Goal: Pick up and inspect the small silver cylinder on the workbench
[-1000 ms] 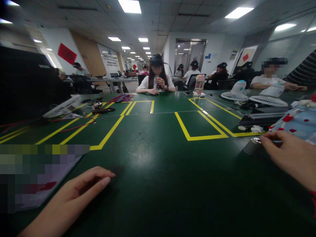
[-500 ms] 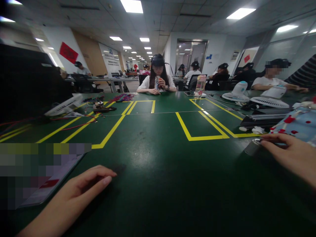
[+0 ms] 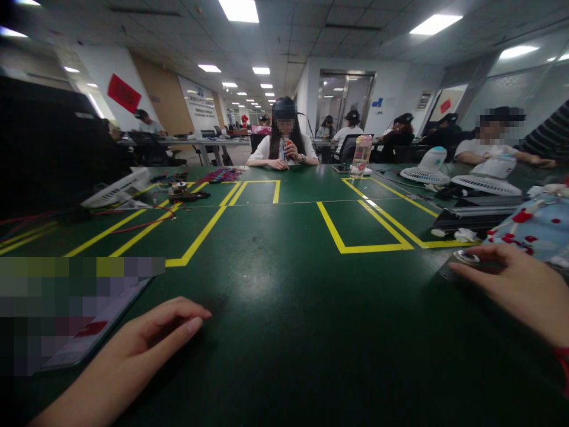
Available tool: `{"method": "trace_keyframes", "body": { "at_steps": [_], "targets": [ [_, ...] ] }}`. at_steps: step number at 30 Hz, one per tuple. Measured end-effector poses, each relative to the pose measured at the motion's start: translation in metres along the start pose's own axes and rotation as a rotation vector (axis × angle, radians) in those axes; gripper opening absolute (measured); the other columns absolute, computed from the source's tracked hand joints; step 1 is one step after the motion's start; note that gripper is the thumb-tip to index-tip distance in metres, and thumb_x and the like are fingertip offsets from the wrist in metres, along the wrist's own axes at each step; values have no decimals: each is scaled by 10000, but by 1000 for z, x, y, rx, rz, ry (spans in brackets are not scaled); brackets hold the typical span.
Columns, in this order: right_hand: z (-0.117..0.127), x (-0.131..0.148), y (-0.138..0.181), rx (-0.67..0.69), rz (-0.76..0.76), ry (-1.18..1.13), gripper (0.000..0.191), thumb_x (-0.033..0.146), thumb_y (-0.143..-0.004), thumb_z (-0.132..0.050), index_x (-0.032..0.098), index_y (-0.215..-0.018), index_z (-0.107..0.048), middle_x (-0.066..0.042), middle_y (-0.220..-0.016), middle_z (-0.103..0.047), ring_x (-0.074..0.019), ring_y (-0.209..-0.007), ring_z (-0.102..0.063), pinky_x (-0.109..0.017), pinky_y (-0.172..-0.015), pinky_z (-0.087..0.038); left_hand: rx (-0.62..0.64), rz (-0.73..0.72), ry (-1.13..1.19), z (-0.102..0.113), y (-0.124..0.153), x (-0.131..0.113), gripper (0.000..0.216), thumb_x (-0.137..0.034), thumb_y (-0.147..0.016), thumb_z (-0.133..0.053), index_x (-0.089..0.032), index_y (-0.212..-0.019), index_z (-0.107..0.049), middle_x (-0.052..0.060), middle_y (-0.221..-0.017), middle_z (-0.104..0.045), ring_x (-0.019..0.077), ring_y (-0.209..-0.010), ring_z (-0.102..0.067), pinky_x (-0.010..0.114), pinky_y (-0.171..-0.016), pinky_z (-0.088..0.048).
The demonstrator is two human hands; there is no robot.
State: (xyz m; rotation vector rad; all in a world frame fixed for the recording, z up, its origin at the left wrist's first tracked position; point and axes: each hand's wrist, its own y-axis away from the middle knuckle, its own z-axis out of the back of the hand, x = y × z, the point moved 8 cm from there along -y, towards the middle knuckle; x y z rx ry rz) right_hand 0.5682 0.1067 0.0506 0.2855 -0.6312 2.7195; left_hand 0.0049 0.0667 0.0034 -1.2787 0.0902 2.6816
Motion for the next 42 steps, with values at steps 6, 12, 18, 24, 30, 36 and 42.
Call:
{"method": "trace_keyframes", "body": {
  "at_steps": [6,12,18,24,30,36,42],
  "targets": [
    [-14,120,56,128,246,-228,449,492,-832,-551,199,-1172,-543,-114,-1137,-614,-179,-924,-626,-301,-785,-508,-6,-17,1,-3,-2,-3,201,-362,-907,-515,-275,-915,-696,10,-914,-682,230,-874,-643,315,-748,-504],
    [-30,254,136,382,768,-575,369,326,-863,-555,249,-1216,-485,-50,-1205,-582,-134,-1082,-580,-291,-952,-497,-14,-32,-21,0,-1,-4,202,-354,-907,-510,-275,-909,-696,7,-903,-681,227,-865,-646,314,-748,-502],
    [-38,311,167,571,891,-722,342,250,-877,-507,232,-1218,-486,-54,-1207,-573,-114,-1070,-568,-280,-959,-481,-19,-22,-27,3,0,-3,185,-343,-894,-533,-273,-901,-704,9,-917,-698,235,-882,-651,323,-759,-513],
    [-63,295,163,690,677,-791,675,350,-783,-660,238,-1362,-331,-85,-1244,-558,-163,-1122,-564,-361,-993,-454,-4,-103,-40,-13,-9,-34,219,-313,-911,-528,-284,-1063,-683,17,-1015,-677,227,-937,-625,333,-804,-503],
    [-65,299,165,748,644,-861,509,276,-820,-622,218,-1264,-379,-66,-1164,-603,-137,-1050,-596,-327,-925,-477,58,-306,-3,-34,-29,-96,185,-245,-913,-562,-282,-1002,-721,5,-976,-638,189,-918,-610,295,-813,-482],
    [-64,301,164,761,649,-866,517,282,-807,-640,204,-1256,-397,-65,-1151,-603,-135,-1020,-599,-319,-902,-486,53,-339,-12,-34,-36,-101,156,-218,-906,-575,-252,-886,-726,1,-920,-630,182,-879,-614,288,-781,-480],
    [-60,299,165,754,680,-840,496,286,-824,-615,214,-1273,-416,-53,-1159,-590,-122,-1019,-585,-296,-904,-482,38,-349,12,-31,-33,-101,140,-172,-878,-602,-242,-868,-723,-7,-903,-627,171,-861,-609,280,-774,-471]
  ]
}}
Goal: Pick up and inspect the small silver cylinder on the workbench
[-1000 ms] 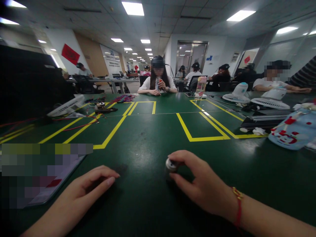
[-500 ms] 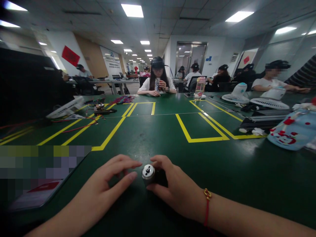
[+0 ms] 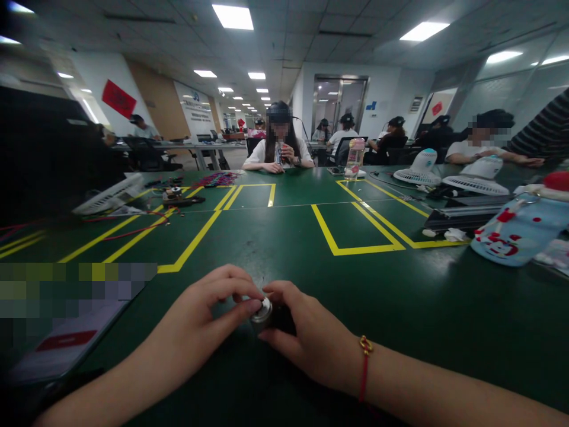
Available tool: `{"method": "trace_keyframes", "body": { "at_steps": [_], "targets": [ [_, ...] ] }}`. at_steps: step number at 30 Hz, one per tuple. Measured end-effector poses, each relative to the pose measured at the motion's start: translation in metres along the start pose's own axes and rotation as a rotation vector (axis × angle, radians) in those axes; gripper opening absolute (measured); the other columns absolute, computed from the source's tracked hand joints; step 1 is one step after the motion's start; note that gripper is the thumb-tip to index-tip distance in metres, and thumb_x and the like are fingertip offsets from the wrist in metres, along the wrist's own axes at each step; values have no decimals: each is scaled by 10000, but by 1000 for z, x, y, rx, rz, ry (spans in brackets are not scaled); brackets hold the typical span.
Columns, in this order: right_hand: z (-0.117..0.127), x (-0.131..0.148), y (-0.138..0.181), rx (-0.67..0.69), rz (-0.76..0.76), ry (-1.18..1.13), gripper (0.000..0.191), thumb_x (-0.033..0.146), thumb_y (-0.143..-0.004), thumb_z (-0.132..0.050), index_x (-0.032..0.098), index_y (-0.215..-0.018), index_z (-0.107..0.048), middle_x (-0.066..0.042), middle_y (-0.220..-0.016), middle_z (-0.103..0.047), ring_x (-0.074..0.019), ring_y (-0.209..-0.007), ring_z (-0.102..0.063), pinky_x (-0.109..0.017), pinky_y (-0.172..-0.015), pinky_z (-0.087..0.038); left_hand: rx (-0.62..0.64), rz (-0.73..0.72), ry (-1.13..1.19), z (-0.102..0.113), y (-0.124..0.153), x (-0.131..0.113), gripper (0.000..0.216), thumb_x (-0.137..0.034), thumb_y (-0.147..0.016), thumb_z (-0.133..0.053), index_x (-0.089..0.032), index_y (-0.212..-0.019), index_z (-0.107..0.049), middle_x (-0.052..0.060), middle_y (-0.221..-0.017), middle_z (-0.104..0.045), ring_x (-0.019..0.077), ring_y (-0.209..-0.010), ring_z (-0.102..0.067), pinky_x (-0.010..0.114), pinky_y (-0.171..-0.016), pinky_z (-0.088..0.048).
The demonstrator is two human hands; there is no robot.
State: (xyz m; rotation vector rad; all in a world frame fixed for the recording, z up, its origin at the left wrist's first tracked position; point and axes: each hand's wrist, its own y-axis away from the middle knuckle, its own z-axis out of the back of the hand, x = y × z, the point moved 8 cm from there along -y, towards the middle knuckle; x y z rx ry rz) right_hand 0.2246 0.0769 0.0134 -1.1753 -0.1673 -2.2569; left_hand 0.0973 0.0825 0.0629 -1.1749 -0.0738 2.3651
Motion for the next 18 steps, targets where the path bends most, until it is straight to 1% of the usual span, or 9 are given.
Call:
{"method": "trace_keyframes", "body": {
  "at_steps": [3,5,7,9,12,14,16,18],
  "targets": [
    [7,-3,7,-11,-10,86,481,304,-824,-608,262,-1274,-444,-25,-1178,-573,-114,-1024,-572,-279,-903,-476,-58,23,9,8,2,2,121,-188,-874,-612,-247,-860,-716,-11,-879,-616,174,-847,-599,282,-753,-463],
    [13,-8,12,-34,-21,147,479,311,-816,-612,291,-1269,-456,-8,-1178,-564,-109,-1018,-566,-271,-898,-473,-37,54,8,6,4,7,111,-180,-861,-629,-247,-860,-718,-10,-885,-620,177,-854,-599,288,-762,-463],
    [16,-11,15,-42,-23,166,472,301,-810,-613,305,-1258,-464,4,-1158,-564,-100,-997,-564,-259,-881,-474,15,84,-16,-3,6,16,106,-163,-844,-651,-236,-857,-727,2,-904,-632,187,-879,-601,301,-785,-466],
    [17,-13,16,-41,-23,156,463,288,-804,-613,301,-1243,-469,9,-1142,-565,-94,-982,-559,-251,-871,-475,55,81,-60,-14,7,24,107,-154,-828,-672,-234,-852,-739,14,-929,-641,203,-912,-596,322,-812,-461],
    [16,-12,16,-48,-14,142,456,275,-792,-615,286,-1227,-477,7,-1138,-565,-96,-985,-554,-254,-877,-475,85,55,-108,-28,6,31,113,-154,-809,-697,-249,-833,-753,17,-936,-653,222,-936,-586,350,-835,-446],
    [15,-9,15,-47,-13,142,447,275,-791,-614,280,-1219,-485,4,-1133,-569,-102,-983,-556,-262,-875,-480,98,47,-112,-32,6,34,107,-164,-803,-705,-255,-827,-755,19,-939,-658,229,-943,-586,356,-840,-447],
    [15,-7,15,-51,-20,142,435,292,-792,-617,276,-1209,-496,-2,-1130,-576,-110,-986,-564,-271,-879,-488,95,48,-103,-30,7,34,139,-173,-809,-694,-266,-895,-748,21,-971,-653,230,-969,-586,358,-861,-451],
    [23,-9,17,-87,-51,139,442,332,-802,-616,272,-1222,-493,-14,-1154,-578,-121,-1010,-573,-283,-906,-493,61,70,-74,-20,11,35,203,-192,-841,-651,-288,-1007,-719,19,-1024,-640,223,-1000,-585,354,-886,-454]
  ]
}}
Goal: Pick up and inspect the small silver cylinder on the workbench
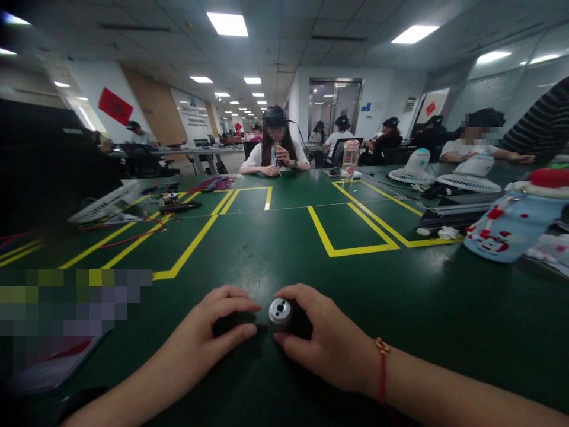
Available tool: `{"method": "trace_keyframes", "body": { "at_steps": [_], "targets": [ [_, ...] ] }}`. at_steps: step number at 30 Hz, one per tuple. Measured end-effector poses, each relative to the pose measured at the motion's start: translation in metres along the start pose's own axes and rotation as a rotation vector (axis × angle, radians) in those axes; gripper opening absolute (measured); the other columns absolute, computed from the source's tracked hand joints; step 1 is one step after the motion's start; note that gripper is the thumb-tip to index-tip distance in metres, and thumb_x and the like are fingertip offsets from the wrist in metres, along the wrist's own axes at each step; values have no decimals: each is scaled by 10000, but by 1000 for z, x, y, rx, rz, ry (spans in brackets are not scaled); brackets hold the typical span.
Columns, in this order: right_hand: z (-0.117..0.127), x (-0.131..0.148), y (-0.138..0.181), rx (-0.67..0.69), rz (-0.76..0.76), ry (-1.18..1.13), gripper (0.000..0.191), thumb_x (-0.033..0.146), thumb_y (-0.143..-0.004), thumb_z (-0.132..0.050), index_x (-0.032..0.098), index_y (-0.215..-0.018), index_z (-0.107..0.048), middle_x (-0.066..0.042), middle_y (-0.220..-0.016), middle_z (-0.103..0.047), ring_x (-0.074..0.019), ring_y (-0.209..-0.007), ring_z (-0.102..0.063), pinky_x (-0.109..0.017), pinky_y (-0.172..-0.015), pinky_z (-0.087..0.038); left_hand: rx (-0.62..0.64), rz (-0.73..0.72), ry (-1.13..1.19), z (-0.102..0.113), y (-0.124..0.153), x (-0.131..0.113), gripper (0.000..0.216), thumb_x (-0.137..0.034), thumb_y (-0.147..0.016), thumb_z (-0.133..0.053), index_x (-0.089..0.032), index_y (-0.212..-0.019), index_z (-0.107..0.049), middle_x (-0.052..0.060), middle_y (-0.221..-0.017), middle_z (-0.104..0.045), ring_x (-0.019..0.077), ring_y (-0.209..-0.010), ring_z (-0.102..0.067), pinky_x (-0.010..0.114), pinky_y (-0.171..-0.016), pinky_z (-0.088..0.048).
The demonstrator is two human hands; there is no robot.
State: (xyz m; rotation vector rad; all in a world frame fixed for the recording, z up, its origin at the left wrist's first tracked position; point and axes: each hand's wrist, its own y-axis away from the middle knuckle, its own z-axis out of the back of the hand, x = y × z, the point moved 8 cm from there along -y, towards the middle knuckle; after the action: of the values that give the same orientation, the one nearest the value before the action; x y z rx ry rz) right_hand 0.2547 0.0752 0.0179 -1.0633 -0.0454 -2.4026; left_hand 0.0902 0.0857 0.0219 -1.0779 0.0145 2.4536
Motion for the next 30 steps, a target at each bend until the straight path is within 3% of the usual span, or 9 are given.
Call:
{"method": "trace_keyframes", "body": {
  "at_steps": [5,9,12,15,18,21,23,26,30],
  "targets": [
    [68,-51,23,-272,-139,110,543,445,-855,-544,251,-1345,-409,-77,-1273,-543,-174,-1070,-595,-326,-925,-513,-100,205,49,37,28,28,206,-364,-916,-523,-312,-1051,-670,1,-1049,-662,227,-965,-618,341,-835,-481],
    [156,-115,73,-555,-309,509,549,525,-808,-566,251,-1277,-486,-100,-1136,-617,-216,-883,-658,-310,-704,-549,-126,365,144,49,53,56,257,-464,-882,-525,-306,-1032,-660,-3,-1051,-701,255,-1030,-632,330,-832,-510],
    [202,-158,106,-600,-465,663,511,526,-802,-557,238,-1222,-516,-121,-1000,-651,-218,-710,-668,-288,-532,-500,-126,418,168,48,60,65,276,-481,-865,-527,-300,-1019,-668,4,-1059,-715,270,-1055,-635,347,-857,-512],
    [218,-176,118,-575,-540,777,523,558,-820,-497,216,-1216,-500,-158,-1033,-636,-279,-782,-672,-343,-599,-512,-126,432,180,45,60,65,283,-482,-866,-523,-298,-1023,-670,6,-1070,-717,268,-1066,-634,352,-881,-507],
    [205,-149,105,-628,-428,1008,684,591,-816,-471,156,-1338,-392,-243,-1232,-526,-409,-1112,-547,-484,-878,-452,-137,435,194,45,59,65,286,-487,-855,-538,-292,-1017,-671,9,-1069,-720,265,-1058,-640,343,-879,-514],
    [152,-90,73,-638,-131,1054,669,564,-801,-520,179,-1339,-420,-202,-1345,-446,-395,-1268,-401,-531,-1026,-315,-149,436,190,46,60,66,288,-486,-859,-535,-294,-1018,-678,10,-1058,-725,268,-1048,-643,339,-867,-520],
    [97,-51,43,-430,37,872,510,519,-816,-544,258,-1254,-514,-97,-1324,-491,-301,-1235,-443,-487,-1006,-348,-151,424,189,47,59,67,283,-483,-864,-531,-293,-1007,-684,11,-1052,-724,266,-1038,-646,337,-865,-520],
    [18,-4,5,-101,81,558,386,473,-856,-540,332,-1214,-570,-20,-1279,-541,-209,-1184,-468,-418,-985,-366,-143,399,173,46,59,68,258,-463,-870,-543,-291,-1007,-679,7,-1052,-719,258,-1032,-645,340,-887,-506],
    [-30,30,-25,64,141,387,184,386,-887,-530,329,-991,-671,21,-1068,-638,-156,-1020,-525,-386,-926,-358,-136,398,152,47,61,70,250,-434,-892,-527,-289,-1035,-671,7,-1042,-719,252,-1023,-642,346,-882,-504]
  ]
}}
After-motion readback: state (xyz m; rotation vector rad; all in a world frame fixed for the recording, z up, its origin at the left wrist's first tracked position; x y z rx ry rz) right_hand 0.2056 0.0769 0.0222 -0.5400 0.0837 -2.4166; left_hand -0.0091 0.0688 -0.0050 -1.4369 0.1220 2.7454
